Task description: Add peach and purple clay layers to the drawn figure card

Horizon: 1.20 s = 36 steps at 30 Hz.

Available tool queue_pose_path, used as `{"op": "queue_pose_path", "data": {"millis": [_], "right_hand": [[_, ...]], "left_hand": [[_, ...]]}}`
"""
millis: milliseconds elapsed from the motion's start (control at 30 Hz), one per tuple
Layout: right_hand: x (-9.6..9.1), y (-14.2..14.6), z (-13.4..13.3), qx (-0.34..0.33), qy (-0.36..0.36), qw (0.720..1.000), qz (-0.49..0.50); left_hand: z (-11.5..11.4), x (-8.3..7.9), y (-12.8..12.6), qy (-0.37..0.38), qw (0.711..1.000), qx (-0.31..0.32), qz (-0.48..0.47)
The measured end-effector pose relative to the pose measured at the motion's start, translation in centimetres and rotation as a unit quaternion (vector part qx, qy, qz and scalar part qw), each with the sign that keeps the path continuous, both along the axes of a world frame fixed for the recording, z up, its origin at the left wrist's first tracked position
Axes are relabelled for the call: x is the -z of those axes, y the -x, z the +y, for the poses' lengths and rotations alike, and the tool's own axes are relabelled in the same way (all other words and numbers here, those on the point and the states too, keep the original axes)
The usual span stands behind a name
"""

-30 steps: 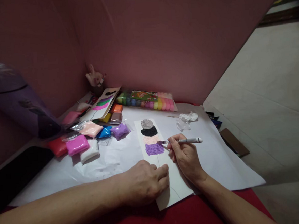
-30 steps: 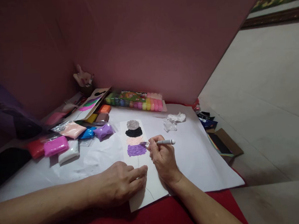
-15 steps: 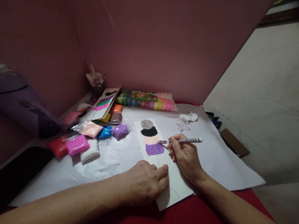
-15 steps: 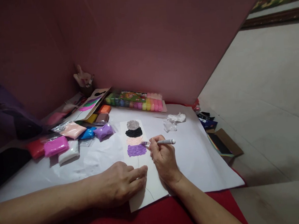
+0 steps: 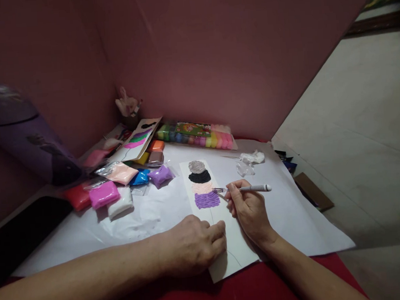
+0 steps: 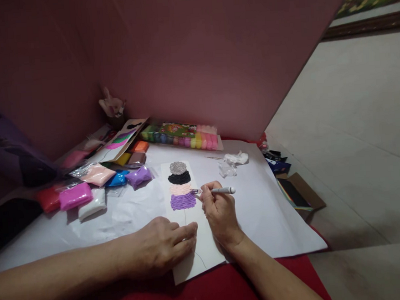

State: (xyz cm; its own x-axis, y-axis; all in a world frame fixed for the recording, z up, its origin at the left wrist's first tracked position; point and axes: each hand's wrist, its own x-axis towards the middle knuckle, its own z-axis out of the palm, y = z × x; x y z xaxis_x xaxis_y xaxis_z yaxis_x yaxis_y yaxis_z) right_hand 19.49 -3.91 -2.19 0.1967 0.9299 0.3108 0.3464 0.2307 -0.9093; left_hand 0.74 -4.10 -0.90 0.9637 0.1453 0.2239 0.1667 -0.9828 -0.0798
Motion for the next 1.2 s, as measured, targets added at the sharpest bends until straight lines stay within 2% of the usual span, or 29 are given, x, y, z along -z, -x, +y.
{"op": "queue_pose_path", "data": {"millis": [700, 867, 1200], "right_hand": [[0.09, -0.08, -0.12, 0.020, -0.014, 1.000, 0.005], [0.12, -0.12, -0.12, 0.004, -0.010, 1.000, 0.003], [-0.09, -0.14, -0.17, 0.009, -0.010, 0.999, -0.051]], "left_hand": [[-0.01, -0.09, 0.03, 0.013, 1.000, 0.001, 0.001], [-0.10, -0.22, -0.01, 0.008, 1.000, -0.002, 0.011], [0.00, -0.03, -0.05, 0.000, 1.000, 0.001, -0.010]]}}
